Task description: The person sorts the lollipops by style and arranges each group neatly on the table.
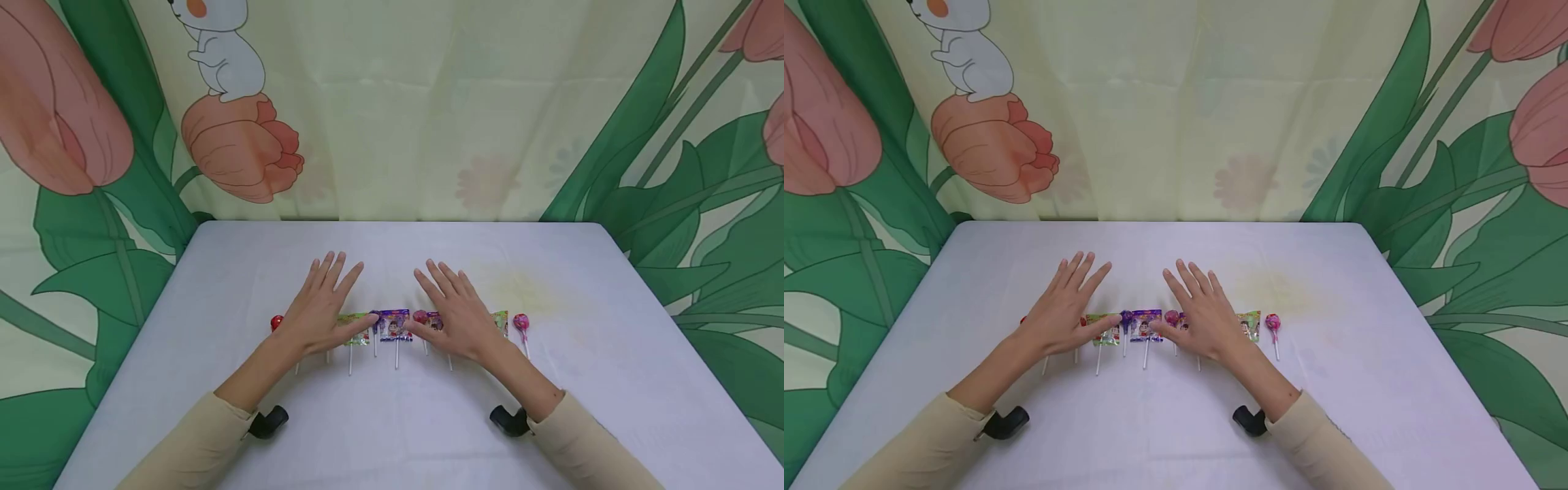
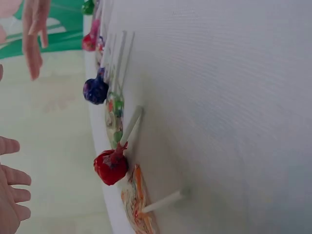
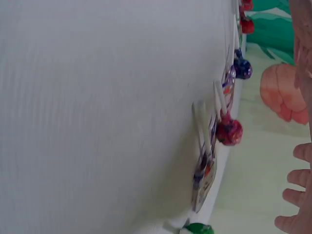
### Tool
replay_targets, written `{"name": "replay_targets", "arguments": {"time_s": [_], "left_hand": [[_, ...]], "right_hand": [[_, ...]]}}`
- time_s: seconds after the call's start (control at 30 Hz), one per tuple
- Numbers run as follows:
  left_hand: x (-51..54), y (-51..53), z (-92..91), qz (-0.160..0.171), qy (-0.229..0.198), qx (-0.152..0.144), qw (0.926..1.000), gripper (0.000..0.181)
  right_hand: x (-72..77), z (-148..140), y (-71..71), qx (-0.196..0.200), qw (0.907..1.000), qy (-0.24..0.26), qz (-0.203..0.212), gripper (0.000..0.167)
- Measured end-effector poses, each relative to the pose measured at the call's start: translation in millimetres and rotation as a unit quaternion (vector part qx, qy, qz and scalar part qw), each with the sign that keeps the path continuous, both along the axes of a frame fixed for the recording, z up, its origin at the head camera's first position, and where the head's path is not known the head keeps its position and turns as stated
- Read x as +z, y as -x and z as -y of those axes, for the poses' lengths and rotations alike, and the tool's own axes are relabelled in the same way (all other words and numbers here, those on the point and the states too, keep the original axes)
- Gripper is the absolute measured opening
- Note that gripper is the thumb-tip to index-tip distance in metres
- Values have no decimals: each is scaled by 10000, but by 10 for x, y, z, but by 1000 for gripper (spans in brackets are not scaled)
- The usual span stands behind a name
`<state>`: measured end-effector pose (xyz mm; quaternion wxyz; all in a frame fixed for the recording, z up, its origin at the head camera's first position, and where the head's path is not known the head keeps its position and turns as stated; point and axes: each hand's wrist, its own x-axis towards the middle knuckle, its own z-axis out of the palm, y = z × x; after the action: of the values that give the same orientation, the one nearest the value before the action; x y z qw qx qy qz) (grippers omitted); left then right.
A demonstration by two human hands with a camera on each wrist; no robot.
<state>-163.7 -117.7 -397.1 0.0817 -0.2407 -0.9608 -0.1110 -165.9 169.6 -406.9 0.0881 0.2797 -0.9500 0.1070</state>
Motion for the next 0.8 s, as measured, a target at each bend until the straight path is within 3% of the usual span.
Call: {"name": "replay_targets", "arguments": {"time_s": [0.27,0.5,0.8], "left_hand": [[19,-173,208,410,-604,133,9972,92],[-31,-340,385,632,-1012,346,9923,87],[-131,-423,678,1049,-1481,400,9826,74]], "right_hand": [[4,144,-129,336,9986,361,202,89],[-5,259,-193,687,9939,649,564,87],[-31,403,-190,1154,9871,737,831,82]]}}
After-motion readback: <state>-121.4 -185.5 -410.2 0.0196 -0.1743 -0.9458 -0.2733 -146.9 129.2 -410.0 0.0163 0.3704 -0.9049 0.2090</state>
